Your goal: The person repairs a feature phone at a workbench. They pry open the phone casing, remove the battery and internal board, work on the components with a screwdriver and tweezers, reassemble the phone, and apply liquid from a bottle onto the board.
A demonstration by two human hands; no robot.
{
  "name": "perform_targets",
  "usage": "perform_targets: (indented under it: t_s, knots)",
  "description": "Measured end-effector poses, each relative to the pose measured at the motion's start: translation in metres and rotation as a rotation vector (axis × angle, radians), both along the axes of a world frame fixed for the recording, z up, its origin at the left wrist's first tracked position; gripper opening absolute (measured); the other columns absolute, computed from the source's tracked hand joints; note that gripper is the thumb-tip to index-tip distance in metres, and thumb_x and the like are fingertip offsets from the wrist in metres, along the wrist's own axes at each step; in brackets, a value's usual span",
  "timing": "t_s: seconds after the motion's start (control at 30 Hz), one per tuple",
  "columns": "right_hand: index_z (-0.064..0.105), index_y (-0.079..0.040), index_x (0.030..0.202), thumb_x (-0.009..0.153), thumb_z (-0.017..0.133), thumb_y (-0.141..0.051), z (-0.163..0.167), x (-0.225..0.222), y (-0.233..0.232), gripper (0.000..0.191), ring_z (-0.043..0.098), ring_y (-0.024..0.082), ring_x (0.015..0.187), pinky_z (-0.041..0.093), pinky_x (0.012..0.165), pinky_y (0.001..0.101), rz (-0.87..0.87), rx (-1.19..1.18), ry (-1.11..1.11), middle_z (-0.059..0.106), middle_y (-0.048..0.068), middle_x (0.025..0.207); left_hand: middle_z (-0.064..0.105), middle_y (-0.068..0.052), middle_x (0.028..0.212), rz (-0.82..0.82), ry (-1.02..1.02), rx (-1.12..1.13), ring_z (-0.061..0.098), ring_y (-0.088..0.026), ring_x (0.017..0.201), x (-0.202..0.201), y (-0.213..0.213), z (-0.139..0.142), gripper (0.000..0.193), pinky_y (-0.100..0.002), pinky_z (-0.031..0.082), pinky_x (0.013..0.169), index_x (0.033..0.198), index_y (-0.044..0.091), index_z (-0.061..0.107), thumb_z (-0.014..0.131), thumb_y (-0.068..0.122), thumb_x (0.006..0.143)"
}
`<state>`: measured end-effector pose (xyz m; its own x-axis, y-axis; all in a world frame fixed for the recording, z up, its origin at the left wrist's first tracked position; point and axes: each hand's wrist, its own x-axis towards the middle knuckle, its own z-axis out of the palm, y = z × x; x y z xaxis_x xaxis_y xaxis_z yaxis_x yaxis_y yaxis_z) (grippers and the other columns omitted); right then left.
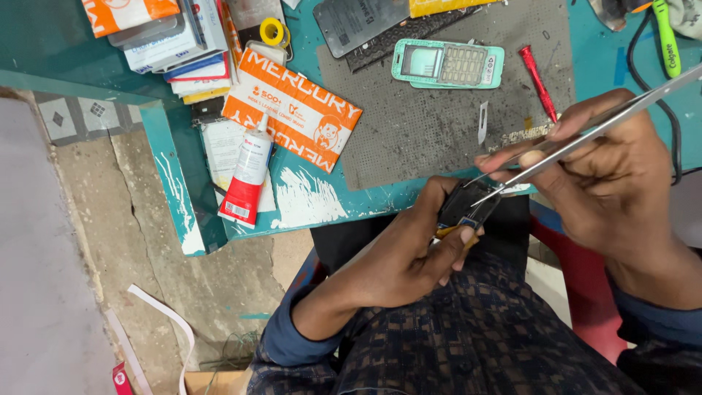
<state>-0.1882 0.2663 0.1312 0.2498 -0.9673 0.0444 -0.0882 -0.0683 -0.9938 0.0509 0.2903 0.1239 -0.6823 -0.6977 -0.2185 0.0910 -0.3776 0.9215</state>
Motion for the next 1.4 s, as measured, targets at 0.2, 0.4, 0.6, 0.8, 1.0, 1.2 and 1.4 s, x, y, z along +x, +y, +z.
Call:
perform_targets:
  t_s: [0.2,0.4,0.6,0.8,1.0,1.2,1.4]
  knots:
    - [0.036,-0.004,0.126,0.106,0.048,0.017,-0.021,-0.009,0.0,0.031,0.075,0.038,0.108,0.063,0.093,0.0467,0.003,0.049,-0.093,0.069,0.024,0.109,0.055,-0.003,0.102,-0.016,-0.043,-0.032,0.056,-0.006,0.078,0.0,-0.005,0.0,0.027,-0.024,0.052,0.063,0.134,0.002,0.037,0.049,0.007,0.11]
    - [0.042,-0.002,0.132,0.106,0.05,0.011,-0.037,-0.012,0.0,0.029,0.075,0.04,0.106,0.067,0.092,0.0508,0.024,0.219,-0.396,0.069,0.025,0.099,0.056,-0.005,0.097,-0.049,-0.087,-0.107,0.058,-0.007,0.078,0.005,-0.009,0.002,0.026,-0.026,0.052,0.063,0.131,0.002,0.038,0.052,0.007,0.11]
    - [0.038,-0.005,0.124,0.104,0.048,0.007,-0.022,-0.011,0.007,0.025,0.076,0.033,0.109,0.062,0.096,0.0519,0.12,-0.385,0.001,0.069,0.021,0.108,0.055,-0.005,0.096,-0.078,-0.056,-0.093,0.058,-0.007,0.077,0.009,-0.012,0.004,0.027,-0.025,0.052,0.062,0.131,0.003,0.037,0.053,0.008,0.11]
    - [0.047,-0.013,0.129,0.093,0.064,-0.002,-0.014,-0.031,0.0,0.041,0.071,0.041,0.12,0.062,0.102,0.0582,0.468,-0.336,-0.074,0.067,0.024,0.125,0.056,-0.005,0.094,-0.122,-0.06,-0.111,0.059,-0.008,0.073,0.011,-0.015,0.008,0.031,-0.026,0.052,0.058,0.134,0.002,0.037,0.053,0.009,0.108]
    - [0.046,-0.012,0.12,0.092,0.068,-0.011,0.0,-0.045,0.001,0.035,0.068,0.037,0.126,0.058,0.095,0.044,0.658,-0.6,0.352,0.063,0.022,0.138,0.059,-0.011,0.082,-0.188,-0.141,-0.173,0.067,-0.017,0.068,0.016,-0.017,0.01,0.036,-0.034,0.051,0.056,0.133,-0.001,0.036,0.057,0.01,0.106]
    - [0.051,-0.01,0.122,0.092,0.065,0.005,-0.013,-0.027,-0.003,0.036,0.077,0.027,0.12,0.063,0.098,0.0413,0.515,-0.148,0.022,0.074,0.015,0.124,0.059,-0.019,0.078,-0.208,-0.233,-0.411,0.066,-0.038,0.077,0.015,-0.013,0.009,0.04,-0.046,0.045,0.065,0.131,-0.005,0.036,0.06,0.013,0.104]
    - [0.043,-0.007,0.119,0.095,0.058,0.007,-0.001,-0.022,-0.012,0.032,0.076,0.028,0.115,0.059,0.097,0.0424,0.526,0.099,0.001,0.075,0.016,0.113,0.057,-0.017,0.072,-0.253,-0.255,-0.414,0.063,-0.037,0.068,0.013,-0.012,0.014,0.041,-0.046,0.043,0.061,0.127,-0.006,0.035,0.06,0.016,0.103]
